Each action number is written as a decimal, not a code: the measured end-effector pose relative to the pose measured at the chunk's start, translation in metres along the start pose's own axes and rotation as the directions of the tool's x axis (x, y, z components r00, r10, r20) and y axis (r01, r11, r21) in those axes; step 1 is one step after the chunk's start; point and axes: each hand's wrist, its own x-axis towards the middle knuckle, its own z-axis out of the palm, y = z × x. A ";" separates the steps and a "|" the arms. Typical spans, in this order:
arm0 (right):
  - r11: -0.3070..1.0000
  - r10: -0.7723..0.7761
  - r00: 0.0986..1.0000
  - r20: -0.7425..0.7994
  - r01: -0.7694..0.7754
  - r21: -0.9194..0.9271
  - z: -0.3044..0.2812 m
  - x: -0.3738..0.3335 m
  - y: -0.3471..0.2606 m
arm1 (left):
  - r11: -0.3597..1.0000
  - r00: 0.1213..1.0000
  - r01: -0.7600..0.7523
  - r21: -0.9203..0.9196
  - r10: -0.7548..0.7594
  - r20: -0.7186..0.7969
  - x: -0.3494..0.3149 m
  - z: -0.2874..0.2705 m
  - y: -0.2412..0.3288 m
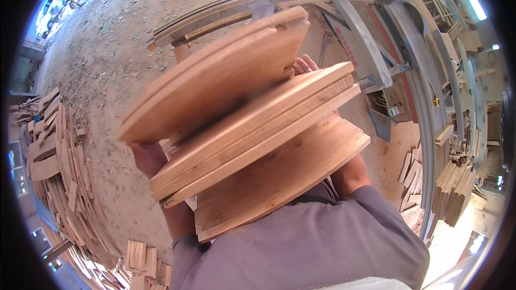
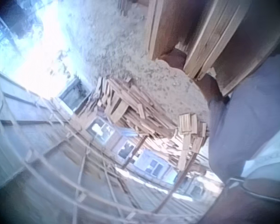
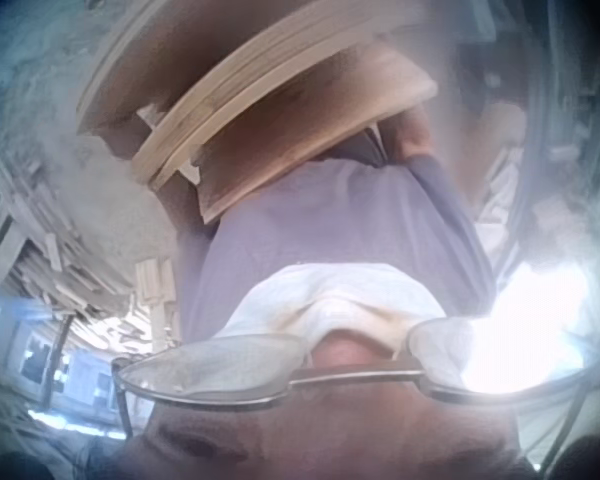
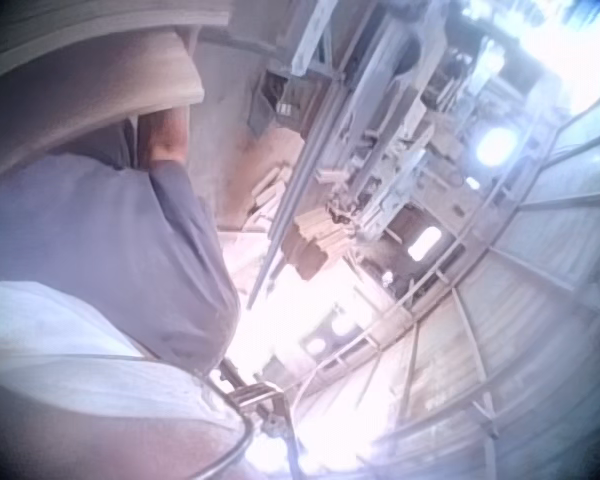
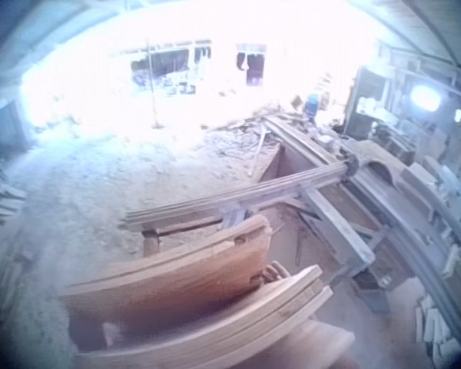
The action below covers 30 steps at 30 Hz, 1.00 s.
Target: The person stacks wood planks on a work surface, moves them one by one to a different pile, uses a tape measure to check a plank, and positions wood against a metal guide.
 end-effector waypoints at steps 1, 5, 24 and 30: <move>1.000 0.012 1.000 -0.005 -0.012 0.019 0.000 0.002 -0.002 | 0.999 1.000 0.010 -0.046 -0.009 0.008 0.008 0.007 0.001; 0.996 0.080 0.997 0.011 -0.080 0.050 -0.003 -0.001 -0.009 | 0.975 1.000 0.021 -0.223 -0.016 0.023 0.039 0.009 -0.007; 0.995 0.022 0.990 0.137 -0.035 0.093 -0.007 -0.021 -0.021 | 0.995 0.986 0.074 -0.073 -0.084 -0.142 0.088 0.051 -0.011; 0.966 -0.236 0.944 0.229 0.253 -0.045 -0.032 -0.018 -0.001 | 0.991 0.945 0.135 -0.007 -0.131 -0.301 0.105 0.068 -0.018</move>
